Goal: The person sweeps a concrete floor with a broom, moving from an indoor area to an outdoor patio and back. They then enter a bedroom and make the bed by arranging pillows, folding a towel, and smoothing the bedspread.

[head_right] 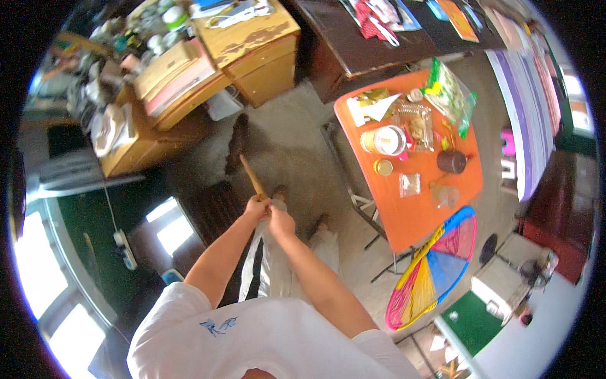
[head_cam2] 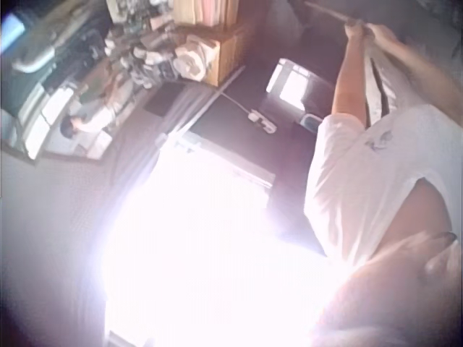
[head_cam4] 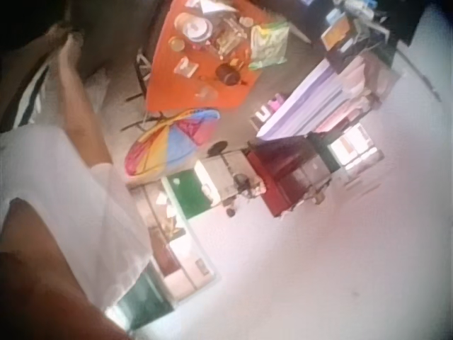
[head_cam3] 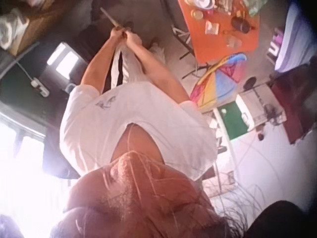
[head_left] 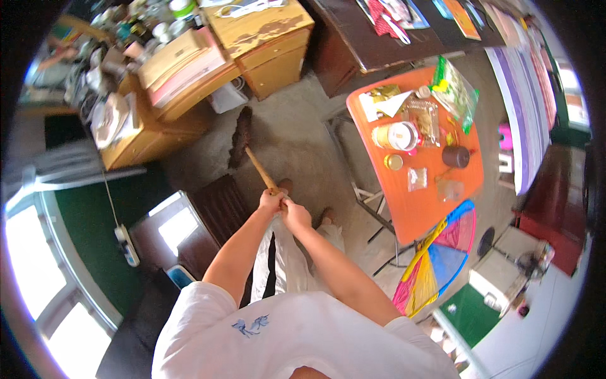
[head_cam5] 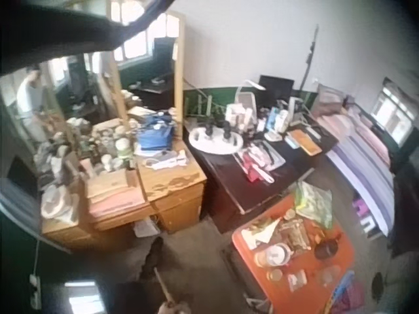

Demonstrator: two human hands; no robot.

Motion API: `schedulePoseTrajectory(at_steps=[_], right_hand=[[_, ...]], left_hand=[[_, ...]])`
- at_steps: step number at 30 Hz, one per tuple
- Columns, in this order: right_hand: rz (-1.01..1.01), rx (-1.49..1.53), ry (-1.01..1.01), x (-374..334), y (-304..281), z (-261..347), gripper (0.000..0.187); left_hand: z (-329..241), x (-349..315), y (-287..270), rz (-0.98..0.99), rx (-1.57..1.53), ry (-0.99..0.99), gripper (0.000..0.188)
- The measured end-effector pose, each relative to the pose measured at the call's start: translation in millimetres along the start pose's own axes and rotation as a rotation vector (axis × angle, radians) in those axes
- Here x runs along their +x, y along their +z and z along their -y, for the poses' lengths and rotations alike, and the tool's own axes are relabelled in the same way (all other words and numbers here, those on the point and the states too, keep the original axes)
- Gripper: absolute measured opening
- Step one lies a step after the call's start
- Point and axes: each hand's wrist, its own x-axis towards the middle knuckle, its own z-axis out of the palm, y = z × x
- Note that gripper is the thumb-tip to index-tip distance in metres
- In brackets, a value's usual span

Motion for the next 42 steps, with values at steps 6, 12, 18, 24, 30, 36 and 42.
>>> schedulePoseTrajectory(at_steps=[6,12,18,24,30,36,42], right_hand=[[-0.13,0.102,0.159,-67.8,-54.7,-39.5,0.036],[-0.133,0.202,0.438,-137.3,-64.8,-75.3,0.039],[-0.336,0.442,0.431,-166.2,-48.4,-97.9,0.035],[-0.425,0.591,0.581,-199.3,-1.5,-166.2,0.028],[-0.475,0.672,0.808,-315.4,35.1,-211.8,0.025],[-0.602,0.751,0.926,-420.6,68.2,-265.1,0.023],[-0.693,0.878,1.013,-488.4,107.0,-313.2,0.024]], left_hand=[[24.2,-27.8,68.9,0.221,0.309,-0.058,0.058],[58.9,-85.5,116.4,0.394,0.529,-0.138,0.059],[97.2,-64.9,124.4,0.414,0.733,0.016,0.05],[155.4,-76.0,172.7,0.539,0.964,-0.228,0.03],[273.7,-143.5,190.3,0.63,1.202,-0.333,0.019],[385.2,-166.5,200.6,0.824,1.255,-0.682,0.013],[461.8,-230.1,235.4,0.8,1.564,-0.58,0.016]])
